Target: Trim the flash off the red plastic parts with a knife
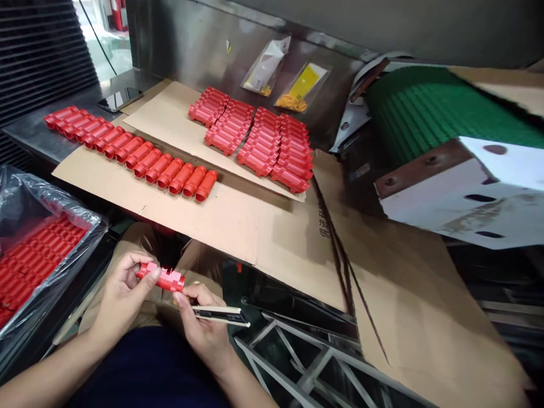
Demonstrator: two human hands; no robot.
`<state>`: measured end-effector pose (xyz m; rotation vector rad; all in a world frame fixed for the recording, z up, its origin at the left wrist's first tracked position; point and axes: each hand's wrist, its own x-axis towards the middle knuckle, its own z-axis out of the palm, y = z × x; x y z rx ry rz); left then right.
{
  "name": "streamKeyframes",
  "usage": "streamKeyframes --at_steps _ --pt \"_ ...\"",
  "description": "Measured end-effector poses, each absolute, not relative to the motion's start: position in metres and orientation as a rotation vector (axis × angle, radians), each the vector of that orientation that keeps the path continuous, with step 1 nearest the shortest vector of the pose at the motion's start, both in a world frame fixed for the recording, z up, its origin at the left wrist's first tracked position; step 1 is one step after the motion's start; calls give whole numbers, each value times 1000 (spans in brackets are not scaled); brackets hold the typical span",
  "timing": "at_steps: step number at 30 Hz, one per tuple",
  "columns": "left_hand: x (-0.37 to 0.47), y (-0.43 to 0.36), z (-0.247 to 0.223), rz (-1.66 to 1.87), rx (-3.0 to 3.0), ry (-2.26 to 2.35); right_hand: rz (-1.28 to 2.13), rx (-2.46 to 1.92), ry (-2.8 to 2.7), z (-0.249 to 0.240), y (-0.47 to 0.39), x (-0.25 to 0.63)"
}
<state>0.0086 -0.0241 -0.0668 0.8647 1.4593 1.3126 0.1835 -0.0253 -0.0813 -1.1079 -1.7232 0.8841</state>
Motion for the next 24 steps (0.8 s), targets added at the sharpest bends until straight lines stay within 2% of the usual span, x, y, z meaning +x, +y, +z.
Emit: streamKeyframes --at_steps 11,18,20,24 --pt "9 -21 -65 1265 1014 1641 842 -1066 -1813 -82 -24 184" --pt "-33 5 -62 1163 1113 1839 891 -1025 -1844 -80 -20 194" --pt "-38 6 -55 1071 1177 1763 939 -1003 -1876 -77 -17 196" --pt "-28 -3 -44 738 1147 1330 1001 -939 -1912 -68 -9 197"
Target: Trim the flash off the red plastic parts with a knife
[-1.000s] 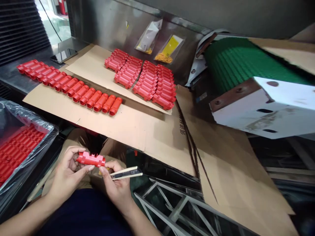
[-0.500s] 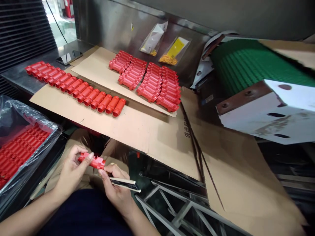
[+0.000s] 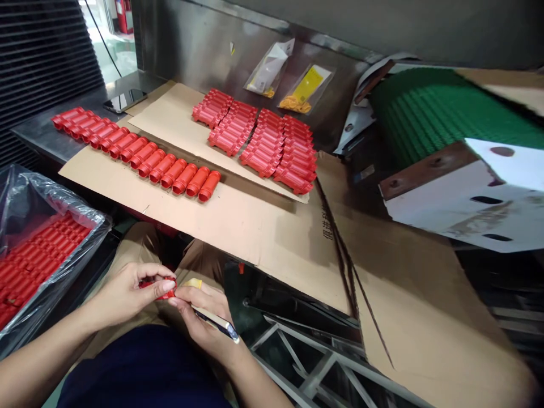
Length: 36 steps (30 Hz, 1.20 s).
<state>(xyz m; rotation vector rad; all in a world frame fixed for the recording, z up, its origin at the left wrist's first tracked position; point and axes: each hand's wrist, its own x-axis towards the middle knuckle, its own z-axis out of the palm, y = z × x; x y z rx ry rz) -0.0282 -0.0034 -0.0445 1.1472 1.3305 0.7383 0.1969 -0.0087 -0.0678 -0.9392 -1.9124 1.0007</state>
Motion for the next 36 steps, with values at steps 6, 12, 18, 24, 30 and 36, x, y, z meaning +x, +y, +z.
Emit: streamKeyframes --at_steps 6,12,18,24,30,36 --pt "-24 -21 -65 1035 703 1142 1456 -1088 -1508 -60 -3 194" --pt "-30 -23 -77 1052 738 1070 2098 -1091 -1193 -60 -2 180" --pt "-28 -18 -71 1188 950 1130 2185 -1214 -1227 -57 2 173" --pt "-15 -20 -64 1336 402 1052 1672 -1141 -1676 -62 -2 179" --pt "-15 -22 -53 1295 314 1042 744 -720 -1970 -50 -6 201" --pt "-11 -22 -54 1321 296 1072 894 -544 -1858 -49 -9 194"
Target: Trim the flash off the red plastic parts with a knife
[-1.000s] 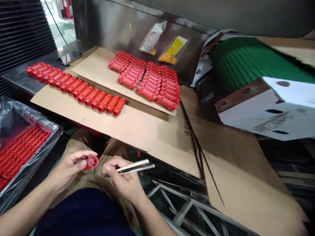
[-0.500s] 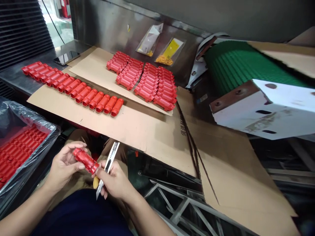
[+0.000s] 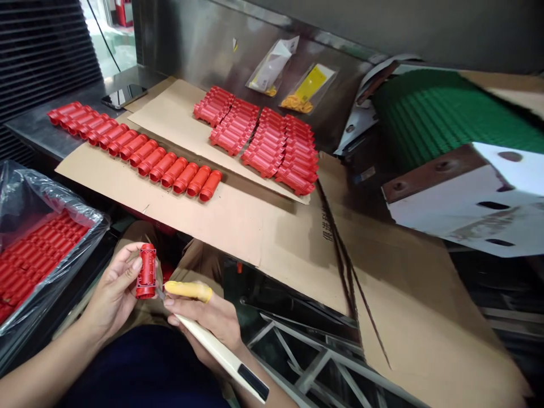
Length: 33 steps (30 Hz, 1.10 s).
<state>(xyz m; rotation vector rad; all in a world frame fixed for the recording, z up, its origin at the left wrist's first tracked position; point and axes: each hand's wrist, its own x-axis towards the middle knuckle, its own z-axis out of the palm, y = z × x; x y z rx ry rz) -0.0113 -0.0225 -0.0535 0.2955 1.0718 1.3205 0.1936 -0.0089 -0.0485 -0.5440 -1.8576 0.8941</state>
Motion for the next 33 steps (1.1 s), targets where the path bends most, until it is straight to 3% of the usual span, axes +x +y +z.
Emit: streamKeyframes --at_steps 13,33 --pt "-11 -18 -52 966 143 948 979 -419 -1825 -54 -5 179" --pt "-8 -16 -52 949 146 930 975 -399 -1833 -56 -7 178"
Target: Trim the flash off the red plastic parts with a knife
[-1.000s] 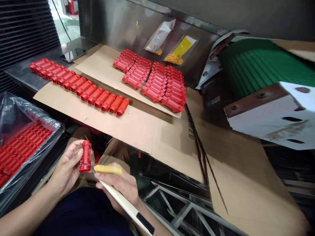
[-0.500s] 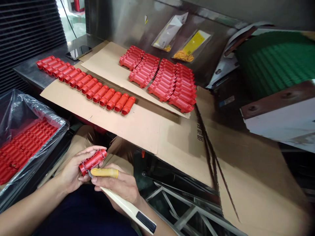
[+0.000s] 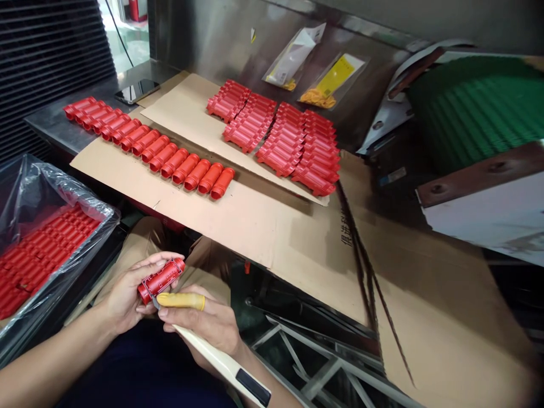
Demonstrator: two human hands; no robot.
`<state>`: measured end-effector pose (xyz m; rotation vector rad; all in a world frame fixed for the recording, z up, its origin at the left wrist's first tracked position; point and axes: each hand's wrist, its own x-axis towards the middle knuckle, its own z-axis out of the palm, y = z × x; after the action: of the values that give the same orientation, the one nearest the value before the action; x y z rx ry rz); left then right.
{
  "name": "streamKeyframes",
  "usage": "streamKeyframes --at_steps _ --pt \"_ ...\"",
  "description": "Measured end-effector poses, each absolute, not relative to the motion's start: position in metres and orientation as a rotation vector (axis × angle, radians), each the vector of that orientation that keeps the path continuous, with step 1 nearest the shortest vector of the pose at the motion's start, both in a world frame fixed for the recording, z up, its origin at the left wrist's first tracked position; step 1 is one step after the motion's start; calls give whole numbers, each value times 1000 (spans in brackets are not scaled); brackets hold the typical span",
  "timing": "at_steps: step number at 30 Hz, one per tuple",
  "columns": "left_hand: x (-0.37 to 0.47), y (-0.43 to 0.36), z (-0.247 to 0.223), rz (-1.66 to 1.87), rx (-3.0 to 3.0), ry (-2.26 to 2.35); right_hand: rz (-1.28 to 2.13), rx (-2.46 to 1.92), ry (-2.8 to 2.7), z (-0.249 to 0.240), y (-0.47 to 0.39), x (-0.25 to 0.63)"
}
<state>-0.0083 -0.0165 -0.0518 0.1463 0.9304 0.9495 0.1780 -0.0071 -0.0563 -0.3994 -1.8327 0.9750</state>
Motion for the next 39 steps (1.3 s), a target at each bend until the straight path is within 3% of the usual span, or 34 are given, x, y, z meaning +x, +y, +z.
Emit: streamKeyframes --at_steps 20,27,32,39 --pt "-8 -21 -61 887 125 946 1049 -385 -1994 -44 -5 181" --pt "-9 -19 -54 971 150 872 1340 -481 -1645 -34 -22 193" --pt "-7 -23 -48 1305 429 1074 947 -861 -1620 -52 -22 190" --pt "-10 -33 -46 1516 672 1218 720 -731 -1697 -63 -23 177"
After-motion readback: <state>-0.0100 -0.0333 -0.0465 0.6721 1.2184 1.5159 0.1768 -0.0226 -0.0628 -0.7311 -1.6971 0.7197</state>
